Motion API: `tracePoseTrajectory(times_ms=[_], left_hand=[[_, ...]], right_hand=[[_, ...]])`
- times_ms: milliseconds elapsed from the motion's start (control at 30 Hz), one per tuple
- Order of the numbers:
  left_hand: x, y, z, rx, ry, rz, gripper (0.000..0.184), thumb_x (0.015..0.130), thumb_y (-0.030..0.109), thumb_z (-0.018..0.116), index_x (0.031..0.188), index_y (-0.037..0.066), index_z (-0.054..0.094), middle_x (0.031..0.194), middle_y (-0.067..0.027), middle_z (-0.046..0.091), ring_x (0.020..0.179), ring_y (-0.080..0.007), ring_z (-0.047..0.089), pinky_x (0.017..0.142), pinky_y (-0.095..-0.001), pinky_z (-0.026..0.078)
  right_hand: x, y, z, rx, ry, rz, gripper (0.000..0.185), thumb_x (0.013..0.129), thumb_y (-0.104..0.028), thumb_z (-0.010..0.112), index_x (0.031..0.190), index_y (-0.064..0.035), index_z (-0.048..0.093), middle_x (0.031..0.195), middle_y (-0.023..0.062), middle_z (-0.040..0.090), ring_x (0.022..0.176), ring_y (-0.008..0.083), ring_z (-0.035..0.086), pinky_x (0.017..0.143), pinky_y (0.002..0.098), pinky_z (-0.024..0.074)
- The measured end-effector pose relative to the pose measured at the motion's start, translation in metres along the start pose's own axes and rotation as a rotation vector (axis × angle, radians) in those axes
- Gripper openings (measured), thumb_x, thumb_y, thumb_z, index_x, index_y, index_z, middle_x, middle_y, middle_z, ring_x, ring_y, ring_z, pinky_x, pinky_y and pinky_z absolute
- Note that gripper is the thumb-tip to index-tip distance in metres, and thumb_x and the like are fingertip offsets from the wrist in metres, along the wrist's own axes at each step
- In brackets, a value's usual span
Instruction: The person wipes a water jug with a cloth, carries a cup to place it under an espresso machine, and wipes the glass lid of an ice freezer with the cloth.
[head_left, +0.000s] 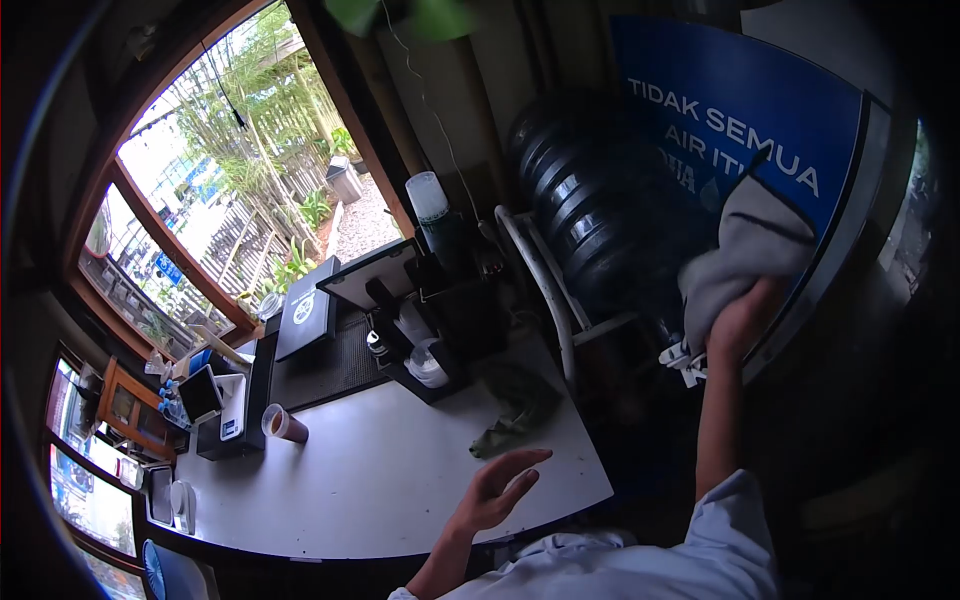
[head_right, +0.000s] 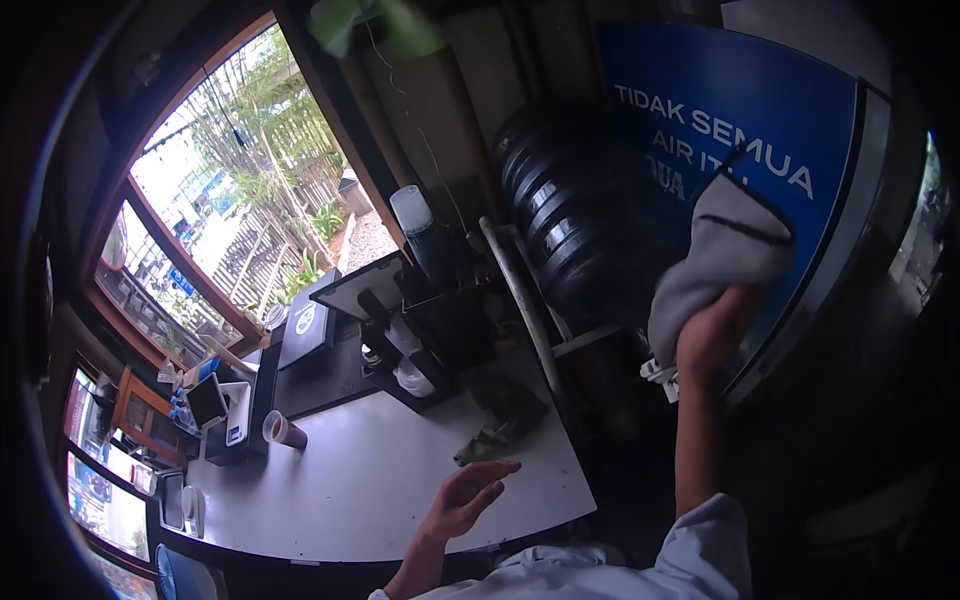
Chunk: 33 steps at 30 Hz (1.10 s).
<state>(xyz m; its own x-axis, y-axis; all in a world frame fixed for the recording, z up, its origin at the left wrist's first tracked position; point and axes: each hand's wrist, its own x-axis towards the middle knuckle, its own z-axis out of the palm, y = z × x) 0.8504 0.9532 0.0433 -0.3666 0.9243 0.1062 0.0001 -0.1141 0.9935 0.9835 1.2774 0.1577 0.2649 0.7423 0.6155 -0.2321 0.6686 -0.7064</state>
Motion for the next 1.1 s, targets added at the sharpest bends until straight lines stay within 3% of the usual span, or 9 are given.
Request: tracePoseTrajectory(times_ms=[133, 200, 300, 500, 633, 733, 867, 1000, 1100], left_hand=[[-0.007, -0.049, -0.005, 0.076, 0.148, -0.148, 0.024, 0.101, 0.010, 0.059, 0.122, -0.002, 0.061, 0.123, -0.0126, 0.067, 0.119, -0.0186, 0.061, 0.107, -0.0378, 0.045], [-0.011, -0.071, -0.008, 0.160, 0.196, -0.144, 0.024, 0.102, 0.013, 0.059, 0.120, -0.001, 0.062, 0.120, -0.0111, 0.068, 0.118, -0.0180, 0.061, 0.104, -0.0374, 0.048], [-0.019, -0.094, -0.010, 0.168, 0.262, -0.174, 0.023, 0.101, 0.015, 0.060, 0.117, -0.001, 0.064, 0.116, -0.0110, 0.069, 0.113, -0.0176, 0.064, 0.101, -0.0367, 0.050], [-0.030, -0.119, -0.011, 0.251, 0.341, -0.182, 0.020, 0.100, 0.013, 0.060, 0.115, 0.000, 0.065, 0.112, -0.0118, 0.071, 0.105, -0.0179, 0.068, 0.095, -0.0335, 0.053], [-0.034, -0.133, -0.006, 0.305, 0.430, -0.160, 0.018, 0.099, 0.011, 0.061, 0.111, -0.002, 0.065, 0.101, -0.0114, 0.074, 0.098, -0.0174, 0.071, 0.089, -0.0295, 0.054], [-0.037, -0.145, -0.006, 0.351, 0.441, -0.139, 0.017, 0.097, 0.009, 0.063, 0.110, -0.001, 0.066, 0.100, -0.0129, 0.074, 0.095, -0.0198, 0.073, 0.085, -0.0307, 0.056], [-0.036, -0.140, -0.006, 0.440, 0.425, -0.088, 0.015, 0.095, 0.008, 0.065, 0.108, 0.000, 0.067, 0.097, -0.0134, 0.075, 0.092, -0.0218, 0.074, 0.082, -0.0317, 0.057], [-0.033, -0.139, -0.007, 0.471, 0.429, -0.066, 0.015, 0.094, 0.008, 0.066, 0.106, 0.001, 0.068, 0.096, -0.0130, 0.075, 0.092, -0.0218, 0.074, 0.082, -0.0322, 0.057], [-0.038, -0.144, -0.007, 0.444, 0.426, -0.069, 0.014, 0.093, 0.008, 0.066, 0.106, 0.001, 0.068, 0.095, -0.0130, 0.075, 0.091, -0.0218, 0.074, 0.082, -0.0325, 0.057]], right_hand=[[0.044, 0.046, 0.045, -0.580, -0.390, -0.376, 0.027, 0.104, -0.019, 0.048, 0.119, -0.0008, 0.061, 0.124, 0.0201, 0.060, 0.120, 0.0380, 0.056, 0.100, 0.0441, 0.0452], [0.035, 0.037, 0.061, -0.673, -0.524, -0.885, 0.025, 0.102, -0.019, 0.051, 0.117, -0.0025, 0.063, 0.122, 0.0186, 0.062, 0.121, 0.0383, 0.055, 0.098, 0.0427, 0.0473], [0.035, 0.031, 0.066, -0.570, -0.558, -1.035, 0.025, 0.101, -0.021, 0.051, 0.112, -0.0027, 0.064, 0.115, 0.0197, 0.066, 0.106, 0.0369, 0.066, 0.087, 0.0416, 0.0527], [0.069, 0.081, 0.054, -0.612, -0.538, -0.250, 0.026, 0.101, -0.022, 0.051, 0.112, -0.0033, 0.066, 0.113, 0.0191, 0.067, 0.107, 0.0367, 0.064, 0.090, 0.0431, 0.0507], [0.032, 0.037, 0.051, -0.590, -0.699, -0.954, 0.028, 0.099, -0.021, 0.054, 0.124, -0.0106, 0.064, 0.134, 0.0107, 0.058, 0.130, 0.0303, 0.051, 0.108, 0.0476, 0.0377], [0.051, 0.052, 0.042, -0.489, -0.729, -0.911, 0.028, 0.099, -0.020, 0.054, 0.123, -0.0095, 0.064, 0.131, 0.0128, 0.060, 0.125, 0.0319, 0.055, 0.105, 0.0447, 0.0413], [0.060, 0.113, 0.034, -0.480, -0.472, -0.224, 0.029, 0.101, -0.019, 0.051, 0.125, -0.0081, 0.063, 0.127, 0.0149, 0.063, 0.118, 0.0341, 0.060, 0.102, 0.0397, 0.0454], [0.040, 0.028, 0.037, -0.578, -0.686, -1.047, 0.034, 0.105, -0.023, 0.046, 0.125, -0.0022, 0.062, 0.128, 0.0200, 0.061, 0.118, 0.0360, 0.059, 0.102, 0.0413, 0.0461], [0.060, 0.087, 0.032, -0.387, -0.657, -0.510, 0.033, 0.104, -0.024, 0.047, 0.125, -0.0039, 0.062, 0.130, 0.0168, 0.061, 0.120, 0.0343, 0.058, 0.104, 0.0425, 0.0442]])
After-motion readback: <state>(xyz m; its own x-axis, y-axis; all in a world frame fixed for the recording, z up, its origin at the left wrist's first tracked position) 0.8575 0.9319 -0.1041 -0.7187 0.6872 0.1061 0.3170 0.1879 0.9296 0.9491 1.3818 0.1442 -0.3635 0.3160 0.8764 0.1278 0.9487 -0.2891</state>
